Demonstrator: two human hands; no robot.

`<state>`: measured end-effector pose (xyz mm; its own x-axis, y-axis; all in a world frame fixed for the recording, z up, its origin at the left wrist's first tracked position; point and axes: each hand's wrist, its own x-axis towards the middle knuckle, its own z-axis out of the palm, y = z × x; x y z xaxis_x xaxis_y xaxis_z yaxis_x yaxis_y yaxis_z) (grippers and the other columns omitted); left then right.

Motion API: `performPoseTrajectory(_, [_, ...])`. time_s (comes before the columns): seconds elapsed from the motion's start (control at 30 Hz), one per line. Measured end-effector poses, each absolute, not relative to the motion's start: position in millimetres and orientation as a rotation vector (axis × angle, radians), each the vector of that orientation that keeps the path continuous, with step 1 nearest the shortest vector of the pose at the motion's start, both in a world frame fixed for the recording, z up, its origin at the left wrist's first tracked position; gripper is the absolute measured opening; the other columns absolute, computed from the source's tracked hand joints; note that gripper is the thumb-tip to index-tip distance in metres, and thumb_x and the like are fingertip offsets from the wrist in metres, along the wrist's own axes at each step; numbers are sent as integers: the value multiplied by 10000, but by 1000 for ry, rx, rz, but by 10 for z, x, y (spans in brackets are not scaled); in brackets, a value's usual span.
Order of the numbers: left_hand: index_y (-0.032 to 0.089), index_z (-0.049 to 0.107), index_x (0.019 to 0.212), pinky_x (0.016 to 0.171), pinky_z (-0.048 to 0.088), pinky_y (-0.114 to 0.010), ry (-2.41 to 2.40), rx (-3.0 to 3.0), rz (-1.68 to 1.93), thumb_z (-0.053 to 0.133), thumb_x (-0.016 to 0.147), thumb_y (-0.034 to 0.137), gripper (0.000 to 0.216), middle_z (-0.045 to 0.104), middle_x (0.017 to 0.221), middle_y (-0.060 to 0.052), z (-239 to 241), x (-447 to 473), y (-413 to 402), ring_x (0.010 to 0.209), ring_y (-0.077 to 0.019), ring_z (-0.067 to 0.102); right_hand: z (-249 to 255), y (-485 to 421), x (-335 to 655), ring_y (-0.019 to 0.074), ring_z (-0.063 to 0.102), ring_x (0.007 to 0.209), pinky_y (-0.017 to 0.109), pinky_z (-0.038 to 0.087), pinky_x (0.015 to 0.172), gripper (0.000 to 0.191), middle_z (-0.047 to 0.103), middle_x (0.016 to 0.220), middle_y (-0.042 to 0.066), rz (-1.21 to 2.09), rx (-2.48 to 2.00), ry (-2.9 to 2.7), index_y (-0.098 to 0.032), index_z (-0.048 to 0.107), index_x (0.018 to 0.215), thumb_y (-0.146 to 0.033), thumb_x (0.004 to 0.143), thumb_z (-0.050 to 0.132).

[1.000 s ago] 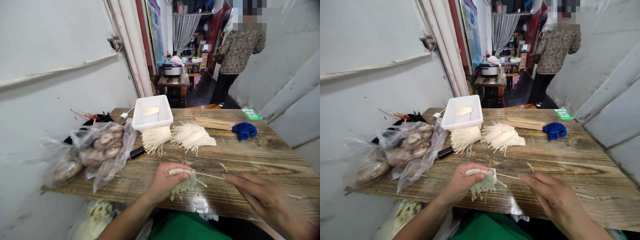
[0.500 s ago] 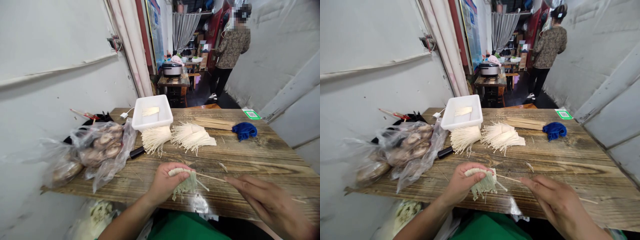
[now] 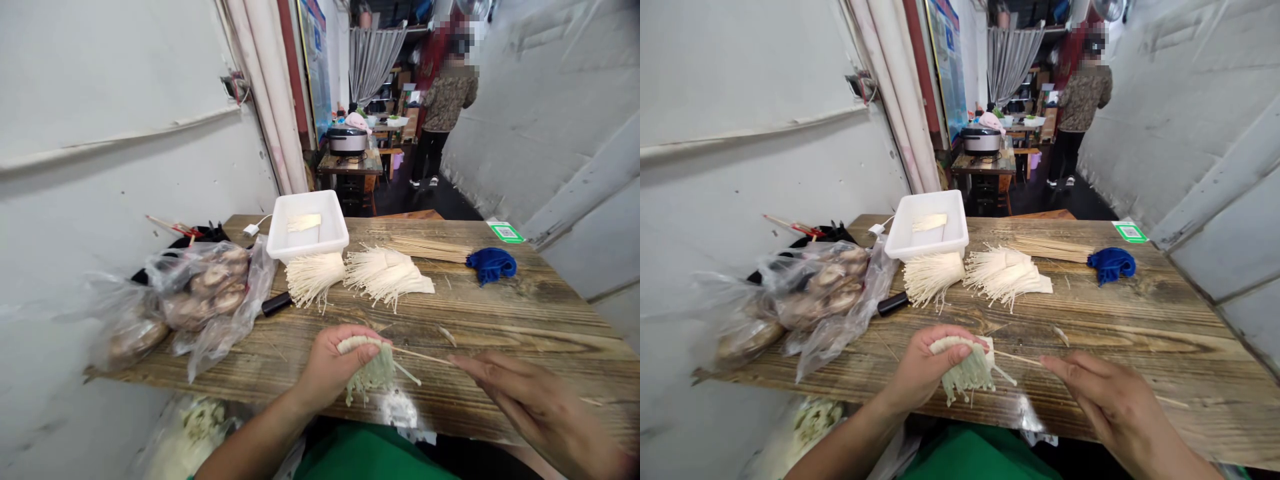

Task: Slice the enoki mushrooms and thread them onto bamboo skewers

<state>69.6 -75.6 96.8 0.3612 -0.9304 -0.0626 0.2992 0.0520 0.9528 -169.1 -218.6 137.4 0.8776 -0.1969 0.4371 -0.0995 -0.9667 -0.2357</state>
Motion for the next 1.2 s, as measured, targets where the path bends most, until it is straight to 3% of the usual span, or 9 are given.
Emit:
performPoseTrajectory(0.67, [160,755,814,766,541,-297,-764,1221,-1047,769,703,308,186,761,886,-90,1048,686,-765,817,-199,708,1392,-2202,-1669,142,708,821,182,571,596,368,729,972,42,-661,-2849,210,-246,612,1211,-109,933,414])
performPoseTrajectory(1.2, [152,757,829,777,545,-268,-820,1248,-1047,756,709,290,183,761,898,-81,1096,687,-769,823,-175,713,1348,-2278,-1656,129,683,785,196,546,614,441,691,908,44,-530,-2777,173,-278,529,1327,-111,934,420])
